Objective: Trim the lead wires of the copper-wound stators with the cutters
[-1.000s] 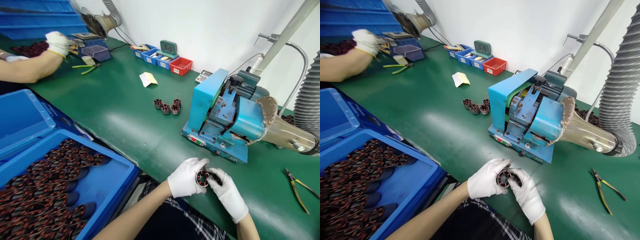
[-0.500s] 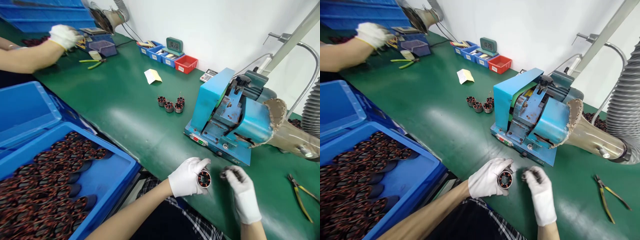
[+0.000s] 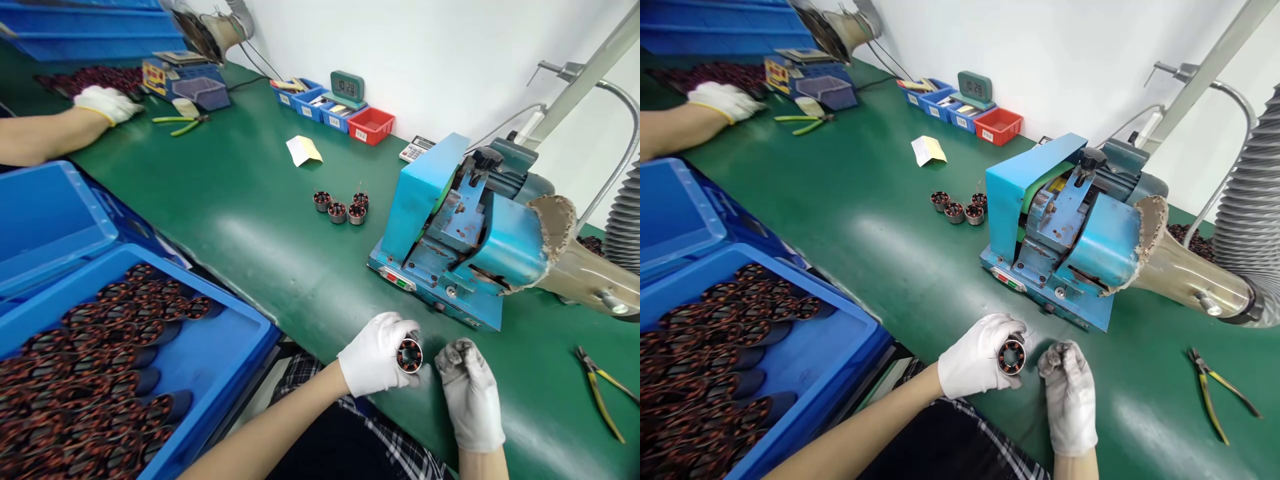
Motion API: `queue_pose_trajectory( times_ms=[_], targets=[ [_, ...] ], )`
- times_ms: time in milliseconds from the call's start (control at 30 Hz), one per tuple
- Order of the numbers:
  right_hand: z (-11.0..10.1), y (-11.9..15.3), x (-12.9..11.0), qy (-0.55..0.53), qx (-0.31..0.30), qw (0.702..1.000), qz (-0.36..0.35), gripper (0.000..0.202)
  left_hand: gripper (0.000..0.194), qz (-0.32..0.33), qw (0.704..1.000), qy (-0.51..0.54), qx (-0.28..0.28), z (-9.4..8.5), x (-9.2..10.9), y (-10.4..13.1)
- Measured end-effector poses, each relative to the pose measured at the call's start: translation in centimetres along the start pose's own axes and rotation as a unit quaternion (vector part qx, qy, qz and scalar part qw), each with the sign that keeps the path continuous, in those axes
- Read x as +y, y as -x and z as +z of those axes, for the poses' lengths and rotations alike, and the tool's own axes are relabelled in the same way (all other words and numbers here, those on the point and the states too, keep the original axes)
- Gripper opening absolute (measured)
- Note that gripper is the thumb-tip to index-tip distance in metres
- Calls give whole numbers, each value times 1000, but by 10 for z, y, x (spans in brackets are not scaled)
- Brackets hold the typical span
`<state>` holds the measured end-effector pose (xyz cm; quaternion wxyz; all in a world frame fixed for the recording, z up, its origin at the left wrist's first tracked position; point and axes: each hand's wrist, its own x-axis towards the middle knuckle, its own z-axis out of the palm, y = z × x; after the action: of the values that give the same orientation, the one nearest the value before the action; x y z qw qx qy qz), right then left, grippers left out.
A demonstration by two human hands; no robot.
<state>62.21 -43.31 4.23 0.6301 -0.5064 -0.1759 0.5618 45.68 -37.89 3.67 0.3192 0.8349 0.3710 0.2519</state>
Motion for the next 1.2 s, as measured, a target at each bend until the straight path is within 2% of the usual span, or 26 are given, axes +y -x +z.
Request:
queue_pose_trajectory(
  times_ms=[67, 133, 200, 267, 333, 433, 500, 567, 633, 667, 733, 767, 833, 900, 1000, 1100, 1200],
  targets=[
    [0, 0, 0, 45, 26, 999, 5, 28, 96, -1, 1000, 16, -9, -1, -2, 2],
    [4, 1, 6, 144, 13, 989, 31, 39, 105, 15, 998, 41, -38, -4, -5, 3],
    [10, 1, 14, 227, -6, 974, 17, 34, 105, 25, 996, 60, -61, -7, -8, 4],
    [17, 0, 20, 254, 9, 967, -18, 25, 101, 23, 996, 57, -59, -7, -9, 4],
    [23, -2, 20, 219, 34, 975, -17, 22, 96, 22, 998, 35, -39, -5, -9, 5],
    [21, -2, 1, 69, 63, 996, -11, 24, 81, 27, 999, 4, -15, 0, -5, 4],
    [14, -2, -20, -45, 82, 994, -63, 21, 73, 18, 1000, -11, -11, 2, -2, 3],
    [5, -2, -37, -103, 115, 979, -131, 21, 72, 1, 1000, -18, -8, 1, 0, 1],
    [-2, -1, -41, -56, 130, 979, -149, 22, 78, 1, 1000, -11, -4, -2, 0, 1],
    [-4, 1, -38, 1, 118, 985, -128, 24, 81, 14, 1000, -2, -6, -5, 0, 1],
    [-4, 3, -24, 139, 49, 988, -51, 32, 85, 44, 999, 20, -26, -9, -2, 2],
    [-3, 5, -15, 201, 11, 979, -22, 34, 84, 52, 997, 28, -42, -11, -4, 3],
    [2, 8, 2, 295, -29, 955, -15, 30, 78, 43, 996, 35, -69, -12, -5, 3],
    [7, 13, 11, 365, -24, 929, -59, 21, 70, 23, 997, 34, -72, -11, -6, 3],
    [8, 24, 15, 457, -18, 877, -147, 19, 60, 16, 998, 28, -47, -8, -3, 3],
    [-1, 33, 18, 531, -29, 817, -222, 19, 51, 15, 999, 19, -25, -5, -1, 4],
    [-15, 31, 19, 583, -23, 776, -242, 19, 52, 14, 1000, 13, -14, -4, 0, 4]
  ],
)
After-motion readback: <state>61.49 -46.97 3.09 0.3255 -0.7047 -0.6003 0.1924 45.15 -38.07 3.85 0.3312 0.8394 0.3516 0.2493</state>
